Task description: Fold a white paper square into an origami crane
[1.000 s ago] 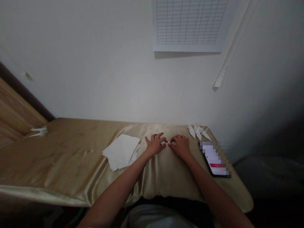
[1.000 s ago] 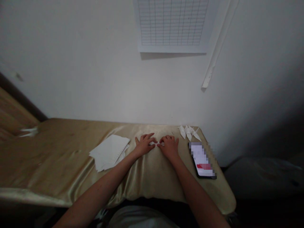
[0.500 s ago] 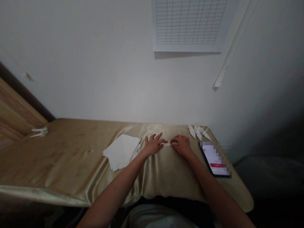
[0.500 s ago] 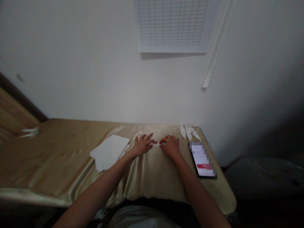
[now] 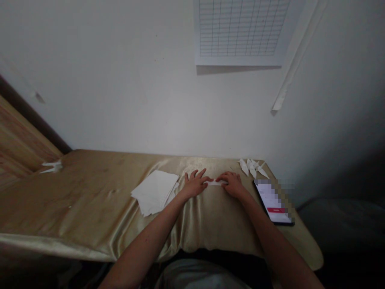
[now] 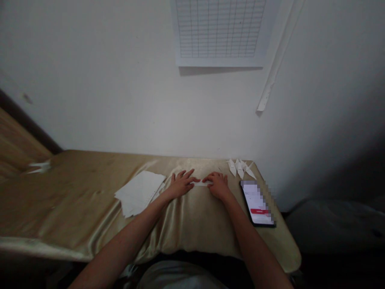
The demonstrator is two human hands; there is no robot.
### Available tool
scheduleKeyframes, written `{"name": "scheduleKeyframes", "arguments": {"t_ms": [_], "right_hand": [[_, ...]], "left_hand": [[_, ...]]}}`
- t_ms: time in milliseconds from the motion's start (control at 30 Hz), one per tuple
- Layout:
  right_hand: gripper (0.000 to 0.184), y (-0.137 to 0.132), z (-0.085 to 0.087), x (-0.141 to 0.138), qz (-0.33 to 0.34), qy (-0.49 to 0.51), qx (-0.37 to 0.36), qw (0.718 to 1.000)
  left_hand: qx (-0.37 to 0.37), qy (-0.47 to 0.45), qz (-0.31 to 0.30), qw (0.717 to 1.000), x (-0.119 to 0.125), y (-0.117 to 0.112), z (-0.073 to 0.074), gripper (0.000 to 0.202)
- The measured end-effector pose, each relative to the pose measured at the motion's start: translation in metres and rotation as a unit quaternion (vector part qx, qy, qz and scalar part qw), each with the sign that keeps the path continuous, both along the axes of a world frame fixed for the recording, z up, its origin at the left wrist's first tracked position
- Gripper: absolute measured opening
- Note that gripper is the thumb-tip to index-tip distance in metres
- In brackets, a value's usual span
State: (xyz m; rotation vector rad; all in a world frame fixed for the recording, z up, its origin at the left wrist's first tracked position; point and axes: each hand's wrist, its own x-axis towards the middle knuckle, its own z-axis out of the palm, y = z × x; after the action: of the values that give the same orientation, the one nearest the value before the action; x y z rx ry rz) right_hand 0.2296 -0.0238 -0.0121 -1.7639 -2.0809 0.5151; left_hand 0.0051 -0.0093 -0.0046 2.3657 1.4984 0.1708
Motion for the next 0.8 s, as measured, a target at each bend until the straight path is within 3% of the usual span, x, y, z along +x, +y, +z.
{"name": "scheduleKeyframes", "arguments": {"t_ms": [167,367,533,800], "right_hand": [[0.045,-0.001,-0.006,0.006,0.014,0.019,0.024,0.999],[0.018,-0.002,-0.010,-0.003,-0.016,0.019,0.058,0.998],[0.021,-0.004,-0.010,-0.015,-0.052,-0.019,0.076,0.996],[0.020,-0.002,-0.009,-0.012,-0.050,-0.016,0.054,0.997]], "left_hand": [[0.021,-0.012,0.025,0.999,0.005,-0.003,-0.002,0.037],[0.070,-0.058,0.074,0.993,0.017,-0.007,-0.007,0.024],[0.098,-0.078,0.080,0.989,0.022,-0.007,-0.013,0.021],[0.061,-0.054,0.077,0.994,0.018,-0.005,-0.003,0.023]]}}
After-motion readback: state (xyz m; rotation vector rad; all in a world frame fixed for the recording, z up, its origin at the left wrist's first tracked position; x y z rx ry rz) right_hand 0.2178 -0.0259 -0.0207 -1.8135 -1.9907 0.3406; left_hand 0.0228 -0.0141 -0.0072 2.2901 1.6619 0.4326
